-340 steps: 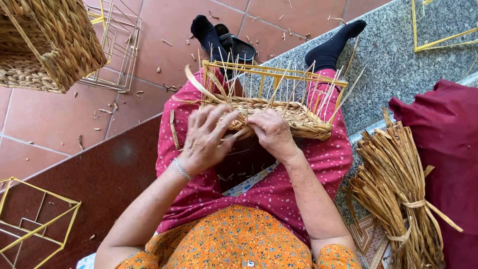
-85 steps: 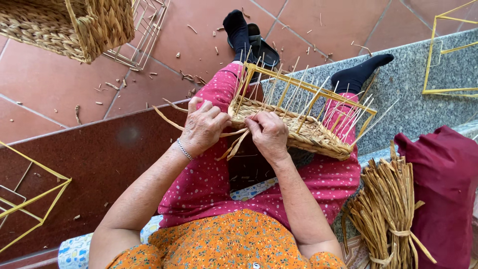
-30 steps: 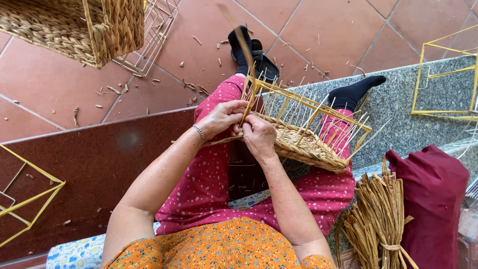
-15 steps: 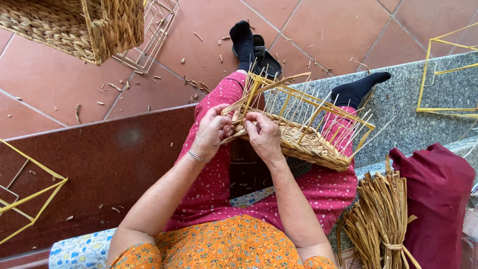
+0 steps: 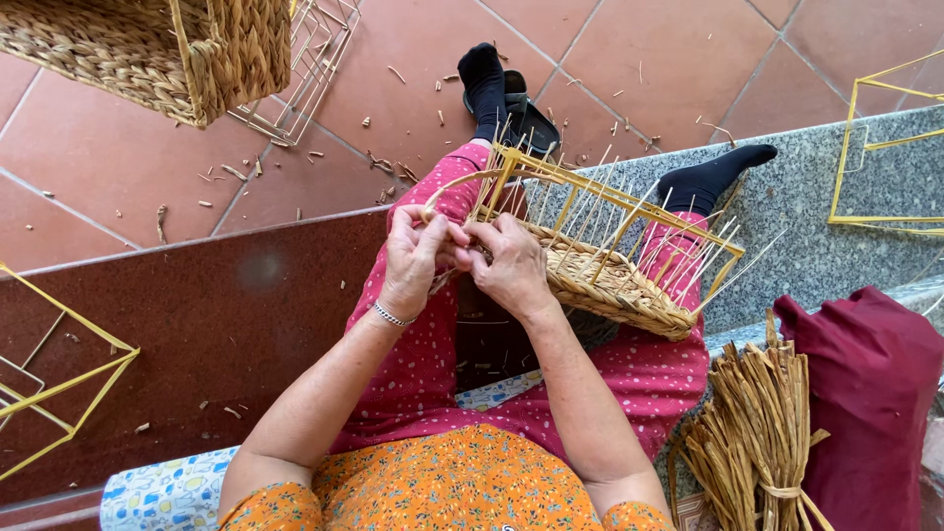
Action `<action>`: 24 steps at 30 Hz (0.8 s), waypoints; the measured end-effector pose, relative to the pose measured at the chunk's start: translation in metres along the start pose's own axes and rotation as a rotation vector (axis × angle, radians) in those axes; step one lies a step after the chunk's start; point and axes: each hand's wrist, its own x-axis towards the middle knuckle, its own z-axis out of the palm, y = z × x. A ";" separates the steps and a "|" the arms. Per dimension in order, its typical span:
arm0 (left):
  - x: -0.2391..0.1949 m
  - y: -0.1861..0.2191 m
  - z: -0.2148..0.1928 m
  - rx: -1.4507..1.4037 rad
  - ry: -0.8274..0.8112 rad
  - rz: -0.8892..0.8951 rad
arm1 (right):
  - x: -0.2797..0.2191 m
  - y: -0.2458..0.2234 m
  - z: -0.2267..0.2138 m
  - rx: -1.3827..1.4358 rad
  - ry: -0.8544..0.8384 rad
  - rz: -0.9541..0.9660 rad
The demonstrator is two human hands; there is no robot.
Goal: The person weaves a basket by hand, interlacing dried plant fibers through a yellow metal frame. They repeatedly pull and tighten the fibers to build up the basket's sides.
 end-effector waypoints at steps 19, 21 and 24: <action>-0.100 0.052 -0.002 1.064 -0.379 0.399 | -0.013 0.007 0.011 0.320 0.210 0.136; -0.099 0.022 0.005 0.930 -0.425 -0.320 | -0.011 0.008 0.010 0.381 0.227 0.129; -0.066 -0.018 0.012 0.285 -0.111 -0.292 | -0.015 0.011 0.009 0.388 0.239 0.109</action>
